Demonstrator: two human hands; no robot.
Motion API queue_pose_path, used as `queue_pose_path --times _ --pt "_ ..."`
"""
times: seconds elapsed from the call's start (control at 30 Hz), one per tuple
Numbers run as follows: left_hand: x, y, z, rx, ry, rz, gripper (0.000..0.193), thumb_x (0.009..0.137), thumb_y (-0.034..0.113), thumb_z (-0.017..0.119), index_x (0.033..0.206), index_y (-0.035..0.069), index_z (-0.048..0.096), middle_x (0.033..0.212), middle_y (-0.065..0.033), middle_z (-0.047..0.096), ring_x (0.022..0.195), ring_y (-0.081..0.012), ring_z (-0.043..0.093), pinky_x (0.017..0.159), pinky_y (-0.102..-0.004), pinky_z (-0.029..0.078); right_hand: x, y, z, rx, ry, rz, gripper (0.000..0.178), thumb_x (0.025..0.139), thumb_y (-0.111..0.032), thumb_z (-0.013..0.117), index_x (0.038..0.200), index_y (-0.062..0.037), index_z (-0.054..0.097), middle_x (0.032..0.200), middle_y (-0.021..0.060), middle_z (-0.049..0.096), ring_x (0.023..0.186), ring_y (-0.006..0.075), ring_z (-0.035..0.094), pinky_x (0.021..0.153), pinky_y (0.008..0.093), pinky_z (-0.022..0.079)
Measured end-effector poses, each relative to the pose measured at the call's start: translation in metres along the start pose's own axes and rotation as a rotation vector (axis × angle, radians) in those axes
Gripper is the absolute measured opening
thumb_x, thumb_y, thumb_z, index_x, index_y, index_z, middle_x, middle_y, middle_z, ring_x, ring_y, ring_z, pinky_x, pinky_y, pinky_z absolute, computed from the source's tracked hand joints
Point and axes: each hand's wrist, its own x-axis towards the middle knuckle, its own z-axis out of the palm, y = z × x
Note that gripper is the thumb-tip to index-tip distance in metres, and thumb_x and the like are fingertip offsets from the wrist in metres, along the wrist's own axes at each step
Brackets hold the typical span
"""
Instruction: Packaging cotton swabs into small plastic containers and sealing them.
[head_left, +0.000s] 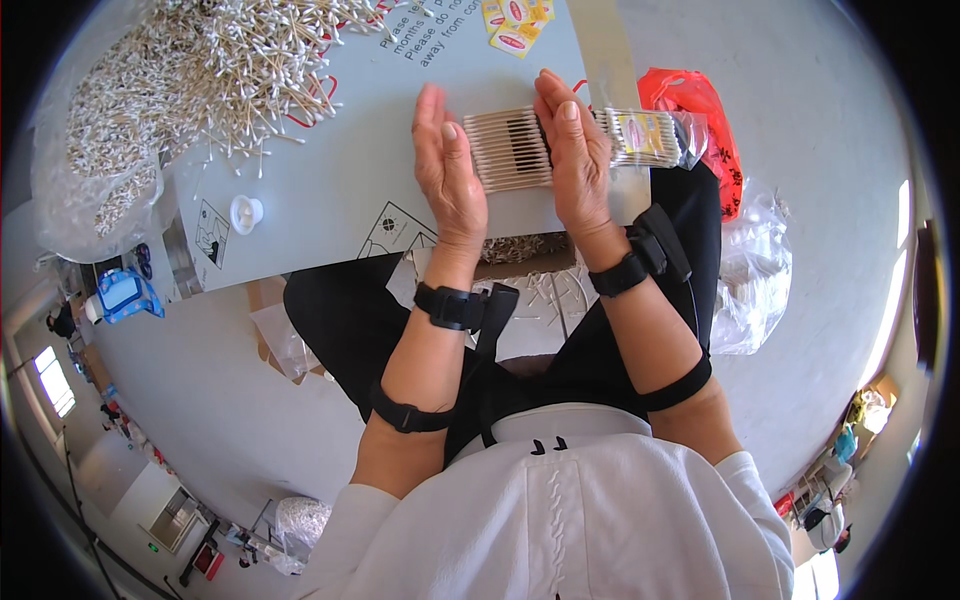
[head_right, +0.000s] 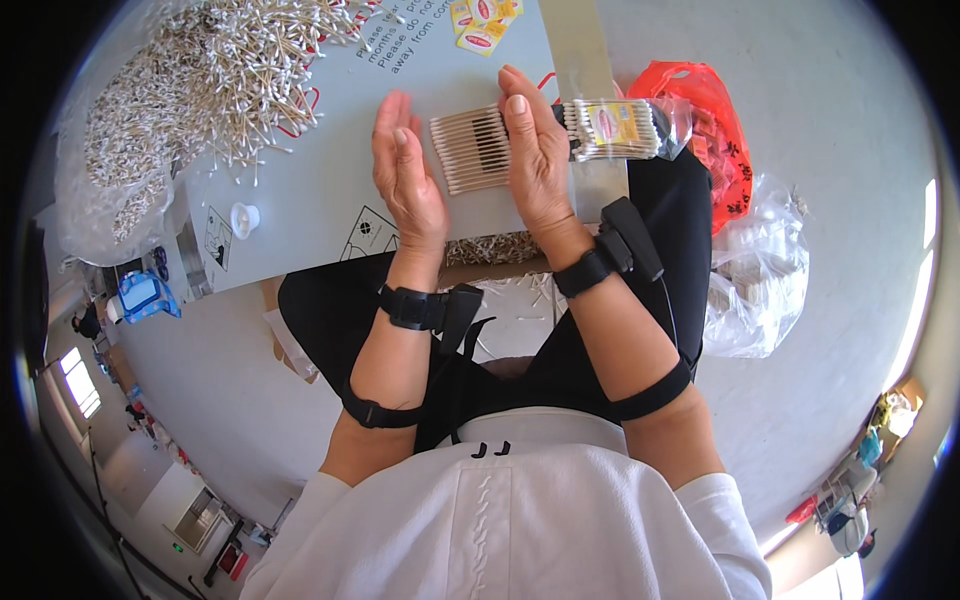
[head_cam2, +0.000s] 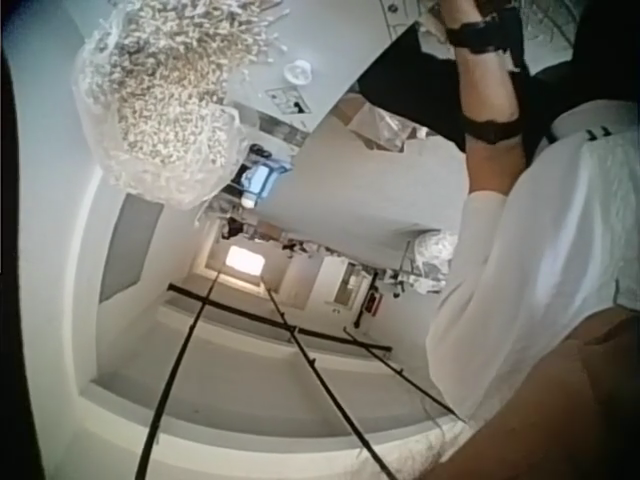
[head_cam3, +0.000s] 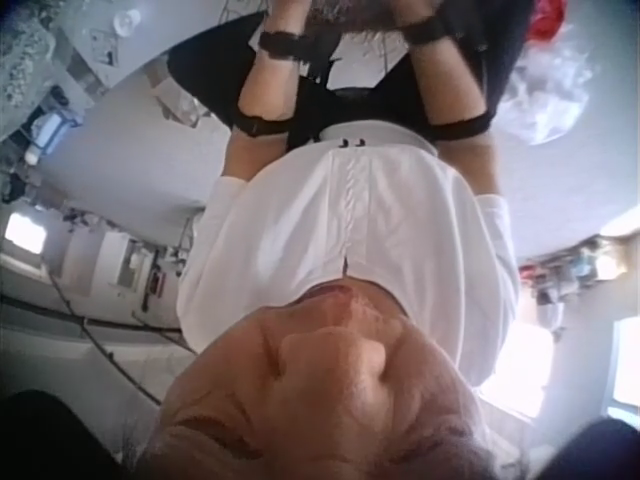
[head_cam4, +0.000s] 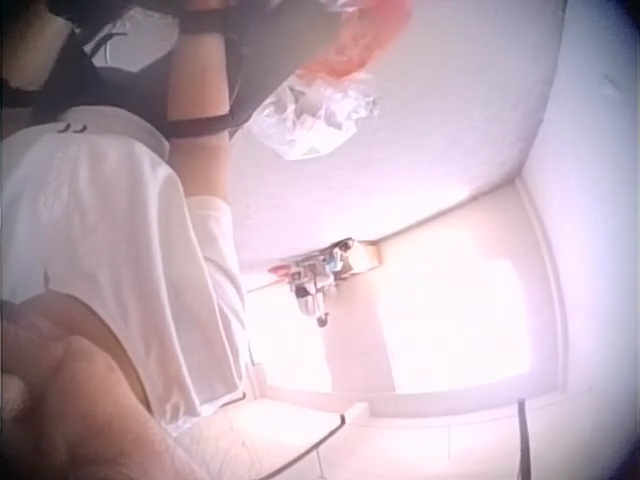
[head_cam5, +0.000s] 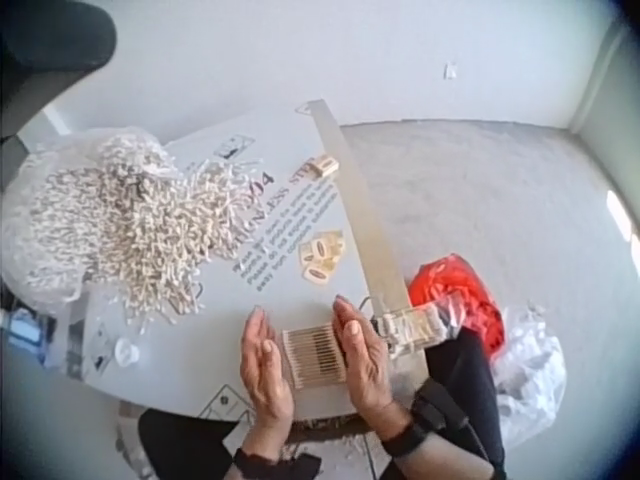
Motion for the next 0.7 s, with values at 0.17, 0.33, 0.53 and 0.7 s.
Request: queue_pose_path --times 0.17,0.33,0.53,0.7 --pt "-0.006 0.007 -0.025 1.051 -0.388 0.334 0.089 0.088 0.055 0.059 0.153 0.006 0.024 0.160 -0.0193 0.019 0.147 -0.0373 0.018 0.118 -0.0555 0.014 -0.006 -0.008 -0.023 -0.043 0.023 0.053 0.032 0.100 -0.012 0.057 0.128 0.0028 0.057 0.119 0.0087 0.063 0.109 0.0128 0.057 0.097 0.0257 0.045" --pt "-0.021 0.010 -0.021 1.220 -0.515 0.296 0.095 0.083 0.059 0.062 0.153 0.007 0.025 0.160 -0.0152 0.021 0.148 -0.0304 0.020 0.118 -0.0555 0.014 -0.021 -0.019 -0.033 -0.311 -0.040 -0.028 0.022 0.092 -0.002 0.062 0.113 0.0022 0.063 0.110 0.0097 0.065 0.097 0.0154 0.062 0.086 0.0277 0.050" --pt "-0.023 0.005 -0.021 1.254 -0.513 0.308 0.095 0.082 0.059 0.063 0.153 0.007 0.026 0.160 -0.0144 0.023 0.148 -0.0289 0.020 0.118 -0.0552 0.014 -0.035 -0.034 -0.038 -0.729 -0.148 -0.146 0.009 0.083 0.001 0.066 0.092 -0.0022 0.067 0.089 0.0103 0.062 0.075 0.0246 0.063 0.066 0.0332 0.050" --pt "-0.023 0.003 -0.021 1.237 -0.504 0.316 0.094 0.083 0.058 0.063 0.152 0.008 0.026 0.160 -0.0140 0.023 0.149 -0.0287 0.020 0.118 -0.0553 0.013 -0.036 -0.030 -0.036 -0.831 -0.191 -0.186 0.008 0.082 -0.002 0.067 0.089 -0.0064 0.068 0.084 0.0089 0.060 0.074 0.0284 0.062 0.064 0.0359 0.050"
